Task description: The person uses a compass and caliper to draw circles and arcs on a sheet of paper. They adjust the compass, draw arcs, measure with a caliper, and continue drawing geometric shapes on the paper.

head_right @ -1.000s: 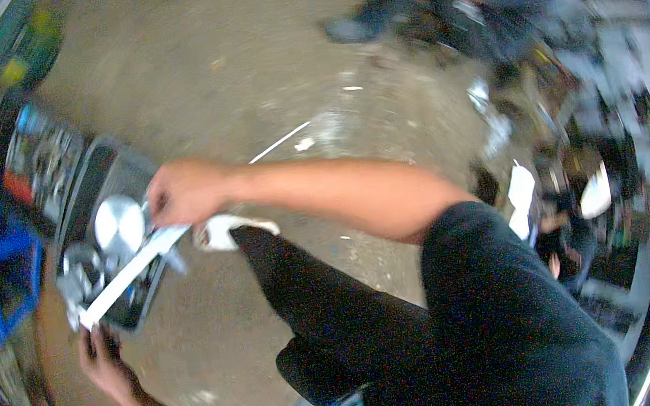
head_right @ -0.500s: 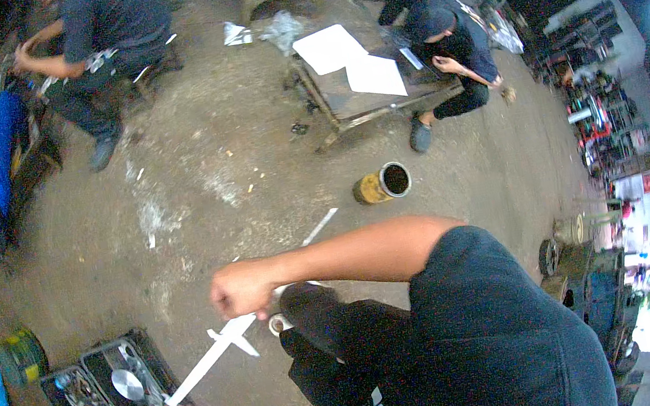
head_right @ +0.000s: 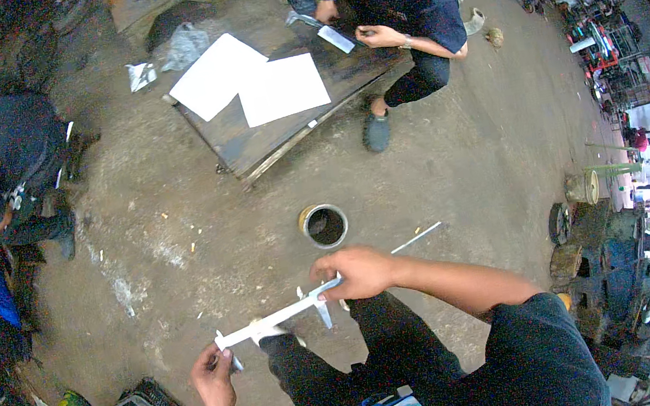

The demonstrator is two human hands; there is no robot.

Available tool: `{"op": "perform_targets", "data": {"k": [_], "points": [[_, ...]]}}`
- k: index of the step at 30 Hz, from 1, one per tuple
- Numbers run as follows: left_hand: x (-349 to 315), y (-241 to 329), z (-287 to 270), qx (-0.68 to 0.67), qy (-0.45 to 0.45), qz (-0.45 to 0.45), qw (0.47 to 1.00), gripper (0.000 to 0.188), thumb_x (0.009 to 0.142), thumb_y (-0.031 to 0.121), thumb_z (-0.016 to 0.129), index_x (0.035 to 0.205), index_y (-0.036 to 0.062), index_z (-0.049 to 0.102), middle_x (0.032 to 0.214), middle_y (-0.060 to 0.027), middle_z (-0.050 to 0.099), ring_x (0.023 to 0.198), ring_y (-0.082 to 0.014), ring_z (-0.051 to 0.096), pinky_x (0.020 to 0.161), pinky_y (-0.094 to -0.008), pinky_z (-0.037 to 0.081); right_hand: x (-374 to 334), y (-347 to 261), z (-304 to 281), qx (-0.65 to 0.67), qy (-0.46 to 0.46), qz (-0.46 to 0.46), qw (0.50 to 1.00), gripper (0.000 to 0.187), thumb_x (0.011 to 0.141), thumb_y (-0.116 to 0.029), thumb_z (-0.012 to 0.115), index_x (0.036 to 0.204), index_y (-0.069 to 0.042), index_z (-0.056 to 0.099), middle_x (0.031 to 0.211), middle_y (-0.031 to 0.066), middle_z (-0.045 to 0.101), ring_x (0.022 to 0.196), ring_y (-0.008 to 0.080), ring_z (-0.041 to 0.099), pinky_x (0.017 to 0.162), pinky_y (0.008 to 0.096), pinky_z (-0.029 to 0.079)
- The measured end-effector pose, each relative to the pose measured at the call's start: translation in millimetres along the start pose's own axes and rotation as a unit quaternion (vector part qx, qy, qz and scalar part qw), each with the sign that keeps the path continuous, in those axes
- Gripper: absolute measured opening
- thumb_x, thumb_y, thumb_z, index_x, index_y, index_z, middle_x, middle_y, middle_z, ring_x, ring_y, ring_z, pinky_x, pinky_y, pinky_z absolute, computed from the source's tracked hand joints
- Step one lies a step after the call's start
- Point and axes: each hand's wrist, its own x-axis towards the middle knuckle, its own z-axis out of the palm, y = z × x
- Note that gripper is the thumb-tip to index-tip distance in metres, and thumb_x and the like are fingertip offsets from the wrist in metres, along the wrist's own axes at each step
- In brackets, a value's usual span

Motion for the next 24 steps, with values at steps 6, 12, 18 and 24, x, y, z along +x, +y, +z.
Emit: {"op": "perform_targets", "data": {"k": [6,12,18,24], "points": [[144.0,67.1,115.3,0.095,-0.152,0.039,0.983,0.009,0.093,0.000,0.065,0.101,-0.0042,0.068,0.081,0.0005,0.064,0.075,-0.0085,0.059,0.067,-0.0263,0.049,25.5,59.8,-133.8,-0.196,0.075,0.006,0.978,0.059,0.083,-0.036,0.078,0.133,-0.012,0.059,0.115,0.0177,0.065,0.102,0.0393,0.067,0.087,0.0487,0.055],[374.3,124.8,243.5,0.187,-0.192,0.176,0.947,0.021,0.090,0.009,0.073,0.108,-0.0020,0.069,0.085,-0.0013,0.068,0.081,-0.0094,0.063,0.073,-0.0291,0.053,145.5,172.1,-269.0,-0.283,0.252,-0.016,0.925,0.047,0.085,-0.022,0.074,0.130,-0.015,0.061,0.111,0.0157,0.064,0.099,0.0372,0.067,0.084,0.0473,0.056],[564.1,117.5,345.2,0.199,-0.175,0.202,0.943,0.028,0.092,0.010,0.071,0.114,-0.0072,0.065,0.086,-0.0078,0.070,0.077,-0.0134,0.067,0.071,-0.0291,0.054,290.7,307.3,-350.4,-0.330,0.341,-0.042,0.879,0.041,0.090,-0.023,0.071,0.129,-0.018,0.064,0.104,0.0160,0.064,0.096,0.0392,0.067,0.084,0.0484,0.055],[617.7,91.8,378.6,0.269,-0.104,0.197,0.937,0.020,0.093,0.007,0.069,0.107,-0.0057,0.067,0.081,-0.0063,0.069,0.072,-0.0111,0.066,0.062,-0.0253,0.051,367.5,389.3,-366.5,-0.312,0.404,-0.137,0.849,0.041,0.089,-0.026,0.073,0.129,-0.020,0.066,0.096,0.0126,0.064,0.091,0.0342,0.068,0.084,0.0451,0.055]]}}
